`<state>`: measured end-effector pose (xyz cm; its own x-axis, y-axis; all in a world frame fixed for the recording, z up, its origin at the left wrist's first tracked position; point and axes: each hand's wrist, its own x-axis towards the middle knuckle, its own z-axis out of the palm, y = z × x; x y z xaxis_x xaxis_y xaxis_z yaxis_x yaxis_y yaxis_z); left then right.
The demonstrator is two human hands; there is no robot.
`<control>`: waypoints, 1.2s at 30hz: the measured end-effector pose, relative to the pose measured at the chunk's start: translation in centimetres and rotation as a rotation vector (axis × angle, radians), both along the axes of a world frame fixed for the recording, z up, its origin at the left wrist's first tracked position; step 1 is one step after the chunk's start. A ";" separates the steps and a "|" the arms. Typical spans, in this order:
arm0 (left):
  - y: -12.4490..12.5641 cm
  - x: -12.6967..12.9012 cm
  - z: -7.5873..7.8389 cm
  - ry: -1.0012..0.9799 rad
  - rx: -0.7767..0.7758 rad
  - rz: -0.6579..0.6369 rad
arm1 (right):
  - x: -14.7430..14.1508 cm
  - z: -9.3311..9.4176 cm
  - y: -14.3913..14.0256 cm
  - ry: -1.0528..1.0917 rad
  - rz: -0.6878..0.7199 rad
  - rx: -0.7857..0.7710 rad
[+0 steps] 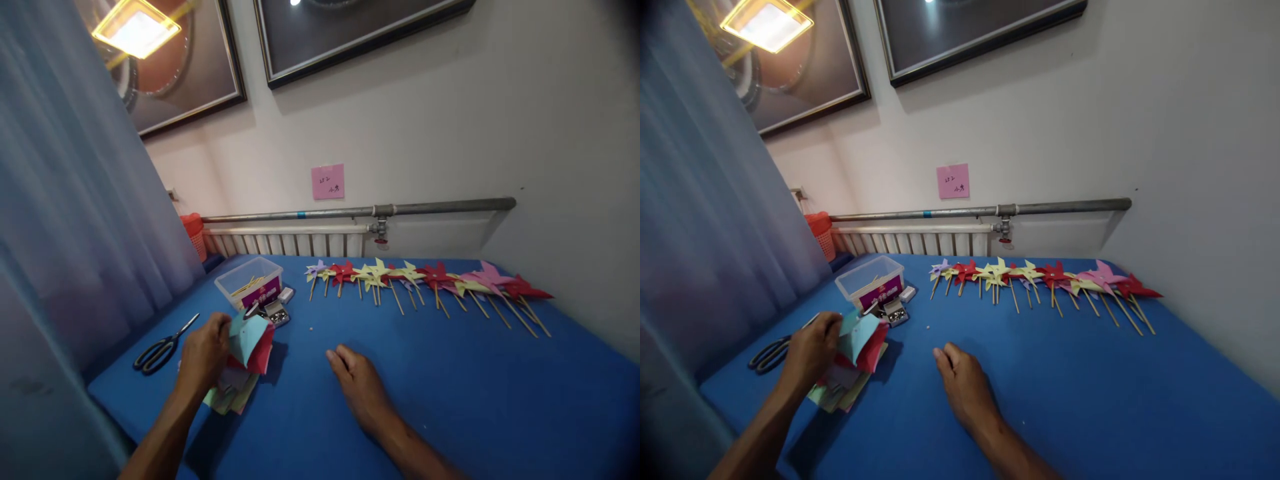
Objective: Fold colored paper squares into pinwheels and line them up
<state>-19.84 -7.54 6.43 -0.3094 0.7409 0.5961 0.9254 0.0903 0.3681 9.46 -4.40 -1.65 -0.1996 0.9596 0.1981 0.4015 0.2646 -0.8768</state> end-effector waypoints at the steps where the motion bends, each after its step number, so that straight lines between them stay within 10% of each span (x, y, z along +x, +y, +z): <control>1: 0.1 -0.1 0.1 -0.026 0.026 0.044 | 0.0 0.1 0.0 0.005 0.001 -0.004; 9: 0.4 1.2 1.9 -0.440 0.143 -0.010 | 0.0 0.4 0.0 0.023 -0.019 -0.026; 14: 1.9 6.1 2.2 -0.856 0.060 -0.323 | 0.2 0.0 0.5 0.246 0.052 -0.113; 20: 5.8 14.6 0.5 -1.082 -0.021 -0.492 | 1.9 2.5 0.5 0.771 0.233 -0.207; 24: 7.7 18.5 -0.7 -1.155 -0.116 -0.569 | 3.6 4.2 1.0 0.873 0.116 -0.194; 36: 8.6 19.2 -6.7 -1.145 -0.331 -0.785 | 4.9 1.1 1.5 0.924 -0.097 -0.403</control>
